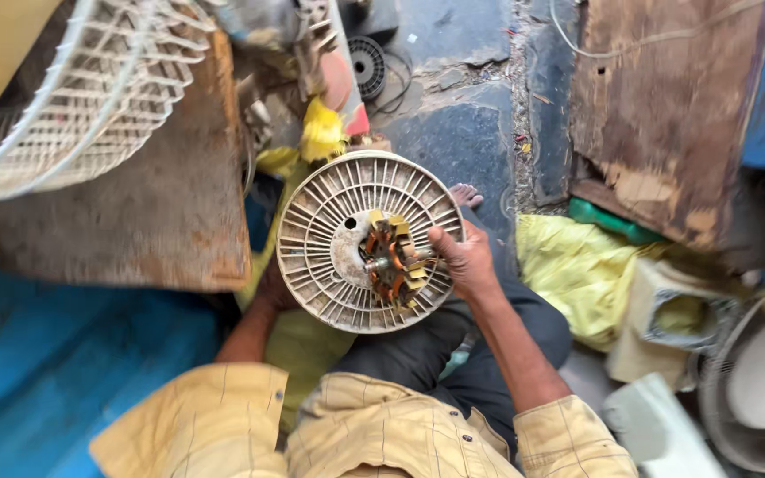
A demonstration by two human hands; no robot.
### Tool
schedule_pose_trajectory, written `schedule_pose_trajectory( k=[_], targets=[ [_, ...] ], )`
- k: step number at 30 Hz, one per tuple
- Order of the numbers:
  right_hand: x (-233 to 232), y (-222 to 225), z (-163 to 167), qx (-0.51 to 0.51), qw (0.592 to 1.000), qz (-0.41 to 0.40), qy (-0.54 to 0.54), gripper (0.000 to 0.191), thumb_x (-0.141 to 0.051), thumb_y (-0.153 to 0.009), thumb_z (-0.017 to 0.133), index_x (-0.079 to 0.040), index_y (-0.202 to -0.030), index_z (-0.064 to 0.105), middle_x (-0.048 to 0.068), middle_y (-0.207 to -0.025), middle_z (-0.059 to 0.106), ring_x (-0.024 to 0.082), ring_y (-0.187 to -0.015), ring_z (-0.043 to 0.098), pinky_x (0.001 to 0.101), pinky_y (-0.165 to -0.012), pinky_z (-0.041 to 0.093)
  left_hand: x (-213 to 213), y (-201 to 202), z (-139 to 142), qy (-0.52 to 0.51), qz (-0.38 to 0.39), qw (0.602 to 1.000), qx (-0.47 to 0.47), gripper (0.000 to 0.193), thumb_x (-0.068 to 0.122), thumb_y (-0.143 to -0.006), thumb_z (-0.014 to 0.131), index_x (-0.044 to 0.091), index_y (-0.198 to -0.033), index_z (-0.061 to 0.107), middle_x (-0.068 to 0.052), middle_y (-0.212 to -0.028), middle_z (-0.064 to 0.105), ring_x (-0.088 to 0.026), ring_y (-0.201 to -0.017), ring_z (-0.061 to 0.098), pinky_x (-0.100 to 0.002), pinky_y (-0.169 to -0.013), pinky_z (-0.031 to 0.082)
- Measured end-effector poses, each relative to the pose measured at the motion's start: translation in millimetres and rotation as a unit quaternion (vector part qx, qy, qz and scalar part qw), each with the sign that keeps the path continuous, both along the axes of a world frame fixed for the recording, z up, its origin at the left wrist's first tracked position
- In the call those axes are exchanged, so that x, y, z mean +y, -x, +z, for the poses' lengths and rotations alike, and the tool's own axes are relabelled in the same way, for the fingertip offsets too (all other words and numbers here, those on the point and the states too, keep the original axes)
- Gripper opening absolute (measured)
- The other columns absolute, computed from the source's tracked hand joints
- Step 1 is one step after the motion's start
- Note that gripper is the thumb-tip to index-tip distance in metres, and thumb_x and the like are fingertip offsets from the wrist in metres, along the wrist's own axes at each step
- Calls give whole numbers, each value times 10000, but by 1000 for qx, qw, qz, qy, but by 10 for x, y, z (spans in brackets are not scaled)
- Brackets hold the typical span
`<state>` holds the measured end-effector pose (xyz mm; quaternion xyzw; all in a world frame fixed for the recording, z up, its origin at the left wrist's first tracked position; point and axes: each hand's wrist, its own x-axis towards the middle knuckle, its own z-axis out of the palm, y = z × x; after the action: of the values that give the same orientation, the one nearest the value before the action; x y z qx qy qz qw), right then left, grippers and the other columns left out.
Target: The person sits on the floor and works on a disassembled fan motor, manipulating the copper windings and internal components with their hands. They briefly stand to retrieve a tool from a workbench before returning to the floor to continue adjusting the motor.
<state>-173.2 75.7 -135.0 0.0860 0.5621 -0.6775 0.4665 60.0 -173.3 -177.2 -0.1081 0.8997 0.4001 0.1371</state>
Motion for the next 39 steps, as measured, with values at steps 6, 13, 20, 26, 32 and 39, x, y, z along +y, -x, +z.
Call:
schedule_pose_trajectory(
  k=[6,13,20,26,32,39],
  targets=[
    [-89,42,98,1,989,143,-19,432,-311,-863,843,23,-1113,730,38,-941,752,105,-789,683,280,-725,576,343,-113,436,-18,280,959,-37,595,341,-842,777,67,-1340,601,-110,-1326,665,-299,-1257,600,-398,-1109,442],
    [-627,-248,441,66,957,278,-48,421,-281,-827,844,26,-1100,747,58,-957,780,99,-824,703,284,-768,591,1479,-480,941,-283,810,505,92,521,443,-1113,545,9,-1390,624,-128,-1239,688,-298,-1049,599,-421,-834,439],
    [-960,-49,879,177,906,379,-59,588,-470,-835,798,3,-1174,720,152,-1001,786,198,-902,754,349,-825,588,1577,108,1191,-225,796,538,162,534,240,-1024,614,66,-1483,403,-124,-1430,561,-253,-1247,577,-403,-1047,481],
    [-622,840,1215,260,788,527,-183,778,-648,-775,742,-96,-1319,677,176,-1048,768,287,-975,741,384,-872,569,1513,36,1795,392,379,794,-269,974,308,-585,876,69,-1443,482,-246,-1351,611,-445,-1231,592,-467,-1024,494],
    [868,2442,1829,314,830,307,-343,637,-563,-853,729,-57,-1241,738,121,-1221,747,247,-1114,701,369,-968,526,1475,124,2363,-21,523,775,-355,496,401,-852,728,47,-1188,644,-218,-996,778,-373,-951,763,-465,-915,572],
    [2423,2349,2618,77,789,74,-605,478,-419,-877,760,-65,-1198,768,114,-1105,759,231,-975,706,367,-876,547,531,1927,2393,-49,195,956,-214,322,291,-891,602,80,-1123,676,-264,-1024,707,-479,-973,658,-564,-845,520]
  ],
)
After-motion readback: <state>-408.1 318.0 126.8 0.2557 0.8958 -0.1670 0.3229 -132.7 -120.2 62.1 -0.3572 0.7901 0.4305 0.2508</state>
